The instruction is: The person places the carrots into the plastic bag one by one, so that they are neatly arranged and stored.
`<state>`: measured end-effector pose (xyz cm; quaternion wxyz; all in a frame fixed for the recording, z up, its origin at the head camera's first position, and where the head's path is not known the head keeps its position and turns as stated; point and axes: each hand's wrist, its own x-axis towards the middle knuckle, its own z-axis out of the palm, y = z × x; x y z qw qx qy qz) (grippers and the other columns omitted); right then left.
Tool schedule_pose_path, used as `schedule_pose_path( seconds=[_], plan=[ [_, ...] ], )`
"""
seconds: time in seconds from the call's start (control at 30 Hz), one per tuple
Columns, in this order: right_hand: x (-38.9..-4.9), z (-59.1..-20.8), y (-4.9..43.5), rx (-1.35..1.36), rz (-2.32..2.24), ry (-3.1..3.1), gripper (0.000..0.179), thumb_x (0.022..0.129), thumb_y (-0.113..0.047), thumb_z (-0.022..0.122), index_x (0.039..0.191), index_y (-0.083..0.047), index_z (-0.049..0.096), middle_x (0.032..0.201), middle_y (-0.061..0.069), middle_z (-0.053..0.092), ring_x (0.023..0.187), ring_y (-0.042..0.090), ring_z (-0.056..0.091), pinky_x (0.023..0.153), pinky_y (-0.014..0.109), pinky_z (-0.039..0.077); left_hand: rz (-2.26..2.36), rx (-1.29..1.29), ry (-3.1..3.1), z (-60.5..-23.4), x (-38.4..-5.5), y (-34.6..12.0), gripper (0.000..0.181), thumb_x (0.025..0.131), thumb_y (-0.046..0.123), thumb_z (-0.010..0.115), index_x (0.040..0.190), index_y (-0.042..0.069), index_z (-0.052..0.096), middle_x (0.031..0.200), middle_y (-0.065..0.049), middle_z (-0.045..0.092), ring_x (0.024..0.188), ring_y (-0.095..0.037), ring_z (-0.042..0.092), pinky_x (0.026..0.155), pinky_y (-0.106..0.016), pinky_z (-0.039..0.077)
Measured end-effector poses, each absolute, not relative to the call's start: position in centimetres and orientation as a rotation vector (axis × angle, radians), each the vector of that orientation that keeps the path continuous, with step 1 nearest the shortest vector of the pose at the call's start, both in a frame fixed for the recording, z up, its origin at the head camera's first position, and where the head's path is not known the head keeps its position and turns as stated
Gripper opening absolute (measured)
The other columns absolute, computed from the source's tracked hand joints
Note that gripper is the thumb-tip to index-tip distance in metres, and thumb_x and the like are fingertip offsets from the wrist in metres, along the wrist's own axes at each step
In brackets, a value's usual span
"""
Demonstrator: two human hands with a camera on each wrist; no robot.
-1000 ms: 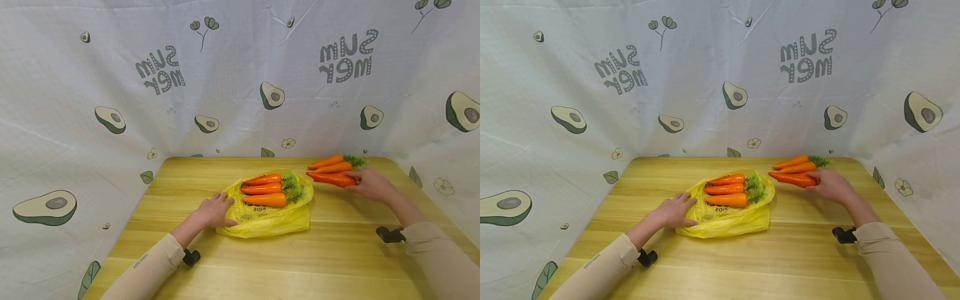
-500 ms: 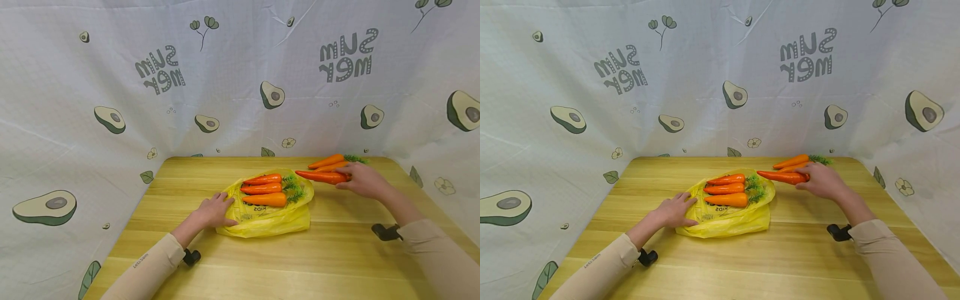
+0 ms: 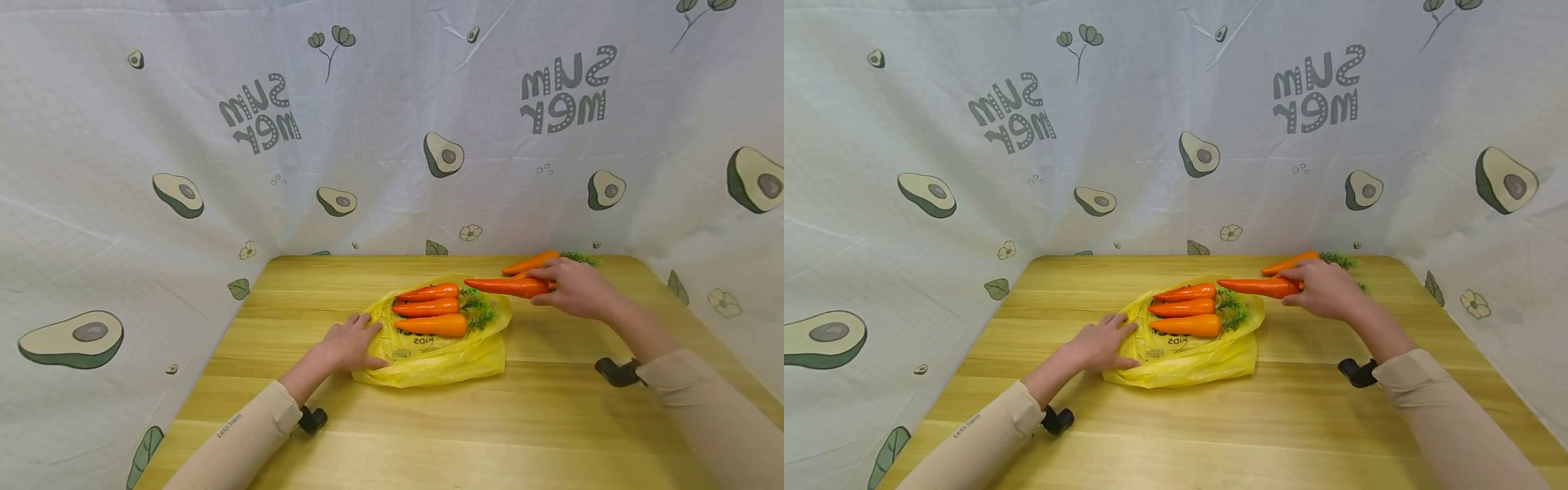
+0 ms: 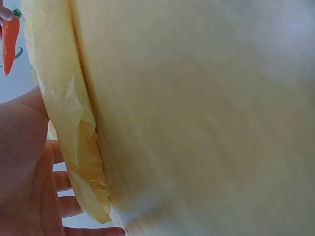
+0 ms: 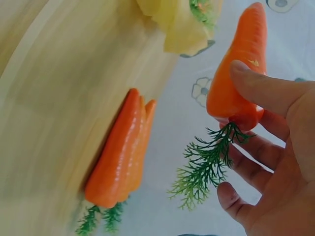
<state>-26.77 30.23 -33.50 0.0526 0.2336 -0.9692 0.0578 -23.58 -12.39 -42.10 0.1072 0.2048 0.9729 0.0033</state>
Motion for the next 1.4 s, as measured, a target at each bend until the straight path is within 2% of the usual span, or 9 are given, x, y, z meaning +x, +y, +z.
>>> schedule_pose_path(
  seconds=[0.27,0.47,0.6,0.77,0.83,1.03,1.27,1.4],
  plan=[
    [-26.6,-33.1,28.7,0.729,0.140,-2.935,0.061,0.081,-0.037,0.084,0.130,-0.003,0.068,0.124,0.024,0.067,0.092,0.032,0.064,0.071,0.044,0.048,-0.007,0.605,2.861,-42.1,-23.6,-12.4,0.087,0.087,0.071,0.061,0.155,0.020,0.041,0.161,-0.010,0.033,0.148,-0.033,0.033,0.103,-0.057,0.045],
    [-26.4,-33.1,27.8,0.753,0.128,-2.947,0.062,0.081,-0.038,0.083,0.133,-0.007,0.067,0.123,0.019,0.067,0.093,0.031,0.063,0.074,0.046,0.048,-0.012,0.605,2.866,-42.2,-23.6,-12.3,0.087,0.087,0.071,0.062,0.155,0.021,0.041,0.161,-0.010,0.033,0.148,-0.033,0.033,0.102,-0.057,0.045],
    [-26.4,-33.1,27.3,0.798,0.095,-2.920,0.059,0.081,-0.035,0.084,0.131,-0.010,0.069,0.124,0.016,0.068,0.100,0.033,0.064,0.078,0.049,0.049,-0.024,0.604,2.874,-42.3,-23.7,-12.3,0.087,0.086,0.071,0.063,0.154,0.021,0.042,0.160,-0.009,0.035,0.147,-0.033,0.034,0.100,-0.056,0.046],
    [-26.3,-32.9,26.4,0.849,0.061,-2.888,0.052,0.080,-0.036,0.084,0.125,-0.012,0.073,0.122,0.013,0.069,0.095,0.030,0.067,0.075,0.047,0.051,-0.025,0.599,2.874,-42.4,-23.8,-12.3,0.087,0.086,0.070,0.063,0.154,0.021,0.042,0.160,-0.009,0.035,0.147,-0.032,0.034,0.100,-0.056,0.046],
    [-26.2,-32.9,26.0,0.865,0.058,-2.889,0.051,0.081,-0.037,0.084,0.124,-0.012,0.073,0.122,0.014,0.069,0.095,0.032,0.067,0.076,0.049,0.051,-0.018,0.599,2.871,-42.4,-23.7,-12.3,0.086,0.086,0.070,0.063,0.154,0.021,0.042,0.160,-0.009,0.035,0.147,-0.033,0.034,0.100,-0.056,0.046],
    [-25.8,-32.9,24.9,0.884,0.073,-2.927,0.049,0.083,-0.036,0.082,0.125,-0.012,0.073,0.128,0.021,0.065,0.109,0.041,0.065,0.091,0.063,0.046,-0.004,0.600,2.866,-42.5,-23.8,-12.5,0.087,0.086,0.070,0.063,0.155,0.021,0.041,0.160,-0.010,0.034,0.147,-0.033,0.033,0.101,-0.056,0.045],
    [-25.5,-33.4,23.8,0.922,0.074,-2.938,0.047,0.083,-0.034,0.083,0.123,-0.011,0.073,0.120,0.014,0.068,0.105,0.035,0.066,0.092,0.066,0.044,-0.009,0.602,2.864,-42.4,-23.9,-12.5,0.088,0.087,0.071,0.062,0.156,0.021,0.040,0.161,-0.009,0.033,0.148,-0.032,0.033,0.102,-0.056,0.045],
    [-25.3,-33.6,22.9,0.968,0.059,-2.928,0.048,0.083,-0.037,0.082,0.123,-0.011,0.074,0.120,0.015,0.069,0.109,0.036,0.066,0.095,0.069,0.043,-0.021,0.605,2.866,-42.3,-23.9,-12.5,0.087,0.087,0.071,0.061,0.156,0.022,0.040,0.161,-0.009,0.032,0.148,-0.032,0.033,0.102,-0.056,0.045]
  ],
)
